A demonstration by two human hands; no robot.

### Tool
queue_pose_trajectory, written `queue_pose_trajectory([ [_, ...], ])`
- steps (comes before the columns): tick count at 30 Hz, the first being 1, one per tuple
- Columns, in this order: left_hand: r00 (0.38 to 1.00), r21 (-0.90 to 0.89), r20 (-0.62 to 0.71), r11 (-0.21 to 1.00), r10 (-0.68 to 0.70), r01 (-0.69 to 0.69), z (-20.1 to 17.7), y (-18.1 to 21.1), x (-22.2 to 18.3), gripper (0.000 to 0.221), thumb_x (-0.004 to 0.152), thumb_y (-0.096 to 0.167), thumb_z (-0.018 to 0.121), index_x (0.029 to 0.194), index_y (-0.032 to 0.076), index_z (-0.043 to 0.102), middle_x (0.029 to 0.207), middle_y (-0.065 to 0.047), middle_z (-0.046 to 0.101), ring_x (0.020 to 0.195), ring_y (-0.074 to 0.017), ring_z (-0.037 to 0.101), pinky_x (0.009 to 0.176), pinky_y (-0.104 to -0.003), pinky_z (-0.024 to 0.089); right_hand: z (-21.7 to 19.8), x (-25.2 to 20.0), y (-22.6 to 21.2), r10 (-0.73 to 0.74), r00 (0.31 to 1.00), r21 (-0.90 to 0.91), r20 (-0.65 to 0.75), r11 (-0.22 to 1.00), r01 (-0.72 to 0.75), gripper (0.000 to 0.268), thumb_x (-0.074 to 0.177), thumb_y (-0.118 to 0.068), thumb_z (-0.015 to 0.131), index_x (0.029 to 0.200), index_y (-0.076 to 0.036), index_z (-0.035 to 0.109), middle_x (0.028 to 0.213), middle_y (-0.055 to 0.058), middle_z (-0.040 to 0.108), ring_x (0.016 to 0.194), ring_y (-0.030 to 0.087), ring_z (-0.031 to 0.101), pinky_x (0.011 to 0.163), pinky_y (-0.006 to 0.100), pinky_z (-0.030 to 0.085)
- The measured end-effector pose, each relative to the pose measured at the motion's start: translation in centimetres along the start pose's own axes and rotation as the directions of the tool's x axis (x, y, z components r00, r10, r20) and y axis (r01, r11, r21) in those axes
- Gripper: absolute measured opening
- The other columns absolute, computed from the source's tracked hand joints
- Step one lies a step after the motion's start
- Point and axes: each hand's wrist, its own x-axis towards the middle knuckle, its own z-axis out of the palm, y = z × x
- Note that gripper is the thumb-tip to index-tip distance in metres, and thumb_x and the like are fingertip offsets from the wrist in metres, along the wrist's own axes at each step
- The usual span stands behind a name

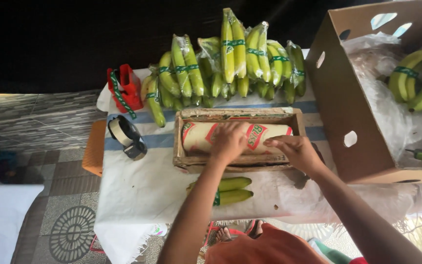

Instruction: Wrapping bunches of bananas in plastic film and securing them with tape for packaging

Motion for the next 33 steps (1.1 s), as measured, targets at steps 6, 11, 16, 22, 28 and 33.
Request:
queue_pose_trajectory([
  [6, 0.982, 0.225, 0.016, 0.958, -0.188, 0.18, -0.5, -6.0, 0.3, 0.023, 0.096, 0.027, 0.06, 0.116, 0.027, 0.07, 0.108, 0.0, 0.071, 0.107, -0.0259, 0.069, 0.092, -0.051, 0.051, -1.0, -1.4, -1.7, -0.062, 0.998, 0.039, -0.014, 0.997, 0.063, 0.02, 0.097, -0.023, 0.07, 0.104, -0.013, 0.085, 0.091, 0.015, 0.082, 0.089, 0.031, 0.079, 0.085, 0.046, 0.057],
  [11, 0.948, 0.36, 0.163, 0.911, -0.271, 0.199, -0.4, -10.4, 0.9, 0.015, 0.093, 0.025, 0.061, 0.105, 0.027, 0.07, 0.101, 0.001, 0.069, 0.104, -0.0244, 0.068, 0.092, -0.049, 0.052, -1.1, -2.3, -1.7, -0.041, 0.999, 0.078, -0.02, 0.996, 0.043, 0.019, 0.097, -0.021, 0.071, 0.103, -0.012, 0.086, 0.085, 0.017, 0.082, 0.084, 0.029, 0.078, 0.085, 0.046, 0.057],
  [16, 0.881, 0.402, 0.252, 0.872, -0.4, 0.28, -9.1, -5.6, 0.8, 0.018, 0.096, 0.019, 0.059, 0.104, 0.019, 0.074, 0.111, -0.003, 0.072, 0.111, -0.0291, 0.066, 0.098, -0.049, 0.049, -1.3, -2.2, -1.3, -0.018, 0.998, 0.079, -0.064, 0.997, 0.023, 0.018, 0.097, -0.023, 0.072, 0.102, -0.014, 0.086, 0.085, 0.015, 0.082, 0.088, 0.021, 0.075, 0.086, 0.044, 0.056],
  [22, 0.883, 0.372, 0.207, 0.869, -0.42, 0.326, -8.3, -10.6, -0.1, 0.019, 0.096, 0.026, 0.058, 0.099, 0.023, 0.077, 0.102, 0.0, 0.073, 0.106, -0.0272, 0.069, 0.097, -0.049, 0.052, -1.7, -1.6, -1.8, 0.01, 0.996, 0.127, -0.093, 0.992, 0.002, 0.021, 0.101, -0.022, 0.067, 0.102, -0.009, 0.084, 0.087, 0.018, 0.08, 0.088, 0.027, 0.072, 0.09, 0.047, 0.055],
  [28, 0.955, 0.052, 0.106, 0.961, -0.275, 0.271, -17.2, -5.4, -2.3, 0.014, 0.094, 0.033, 0.068, 0.096, 0.024, 0.078, 0.086, -0.005, 0.072, 0.09, -0.032, 0.072, 0.083, -0.047, 0.058, -1.7, -0.4, -2.4, -0.021, 0.988, 0.155, -0.151, 0.987, 0.045, 0.021, 0.102, -0.017, 0.066, 0.099, -0.005, 0.082, 0.09, 0.017, 0.079, 0.091, 0.021, 0.068, 0.092, 0.044, 0.055],
  [33, 0.981, -0.237, -0.053, 0.956, -0.188, 0.171, -22.4, -1.7, -2.7, 0.01, 0.091, 0.029, 0.074, 0.099, 0.027, 0.081, 0.082, -0.006, 0.072, 0.083, -0.0319, 0.072, 0.076, -0.042, 0.057, -3.9, 0.6, -5.9, -0.065, 0.973, 0.183, -0.222, 0.977, 0.107, 0.022, 0.106, -0.019, 0.064, 0.098, -0.004, 0.079, 0.094, 0.018, 0.078, 0.09, 0.024, 0.069, 0.094, 0.044, 0.053],
])
